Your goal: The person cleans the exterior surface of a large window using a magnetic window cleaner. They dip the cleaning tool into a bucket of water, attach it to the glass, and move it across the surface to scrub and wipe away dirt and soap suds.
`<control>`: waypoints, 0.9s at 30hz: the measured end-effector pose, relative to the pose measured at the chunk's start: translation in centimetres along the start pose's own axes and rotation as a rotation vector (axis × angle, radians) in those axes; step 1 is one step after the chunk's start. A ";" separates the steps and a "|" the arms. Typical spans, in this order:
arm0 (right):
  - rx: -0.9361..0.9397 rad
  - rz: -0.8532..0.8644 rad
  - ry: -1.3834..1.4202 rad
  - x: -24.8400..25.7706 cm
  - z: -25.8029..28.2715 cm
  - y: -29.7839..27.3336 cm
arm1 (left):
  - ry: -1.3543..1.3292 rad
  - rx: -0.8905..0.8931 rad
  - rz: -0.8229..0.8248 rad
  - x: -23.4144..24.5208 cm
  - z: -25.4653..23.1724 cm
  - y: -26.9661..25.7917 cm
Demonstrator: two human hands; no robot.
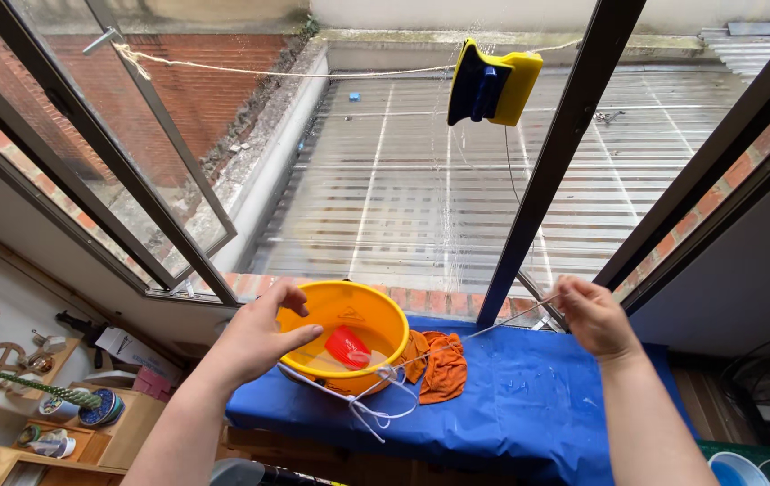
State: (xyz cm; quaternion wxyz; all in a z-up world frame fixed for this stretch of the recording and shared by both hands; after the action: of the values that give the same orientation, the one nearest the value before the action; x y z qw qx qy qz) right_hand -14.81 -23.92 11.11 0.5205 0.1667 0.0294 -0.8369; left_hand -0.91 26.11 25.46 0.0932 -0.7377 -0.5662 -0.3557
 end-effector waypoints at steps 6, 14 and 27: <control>0.056 -0.190 -0.308 9.7 0.4 0.3 | -0.160 0.215 -0.152 6.4 5.9 -2.2; 0.377 -0.600 -1.421 14.7 -5.8 -0.5 | -0.028 0.058 -0.603 17.5 8.5 -3.0; -0.352 -0.608 0.525 7.4 -13.0 1.1 | 0.092 -0.172 -0.758 18.0 4.5 -3.3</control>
State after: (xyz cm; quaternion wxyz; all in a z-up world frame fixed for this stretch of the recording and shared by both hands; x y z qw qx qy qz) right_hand -13.55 -27.91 -3.31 0.2459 0.2662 0.3505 -0.8636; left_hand -0.12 43.46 32.66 -0.0816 -0.4648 -0.7618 -0.4439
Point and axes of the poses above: each hand's wrist, its own y-axis towards the middle knuckle, its own x-axis out of the back of the hand, z = x × y, the point moved 3 cm from there along y, towards the middle knuckle, and after that the axes turned 13 degrees about -z, right-handed, at the moved point
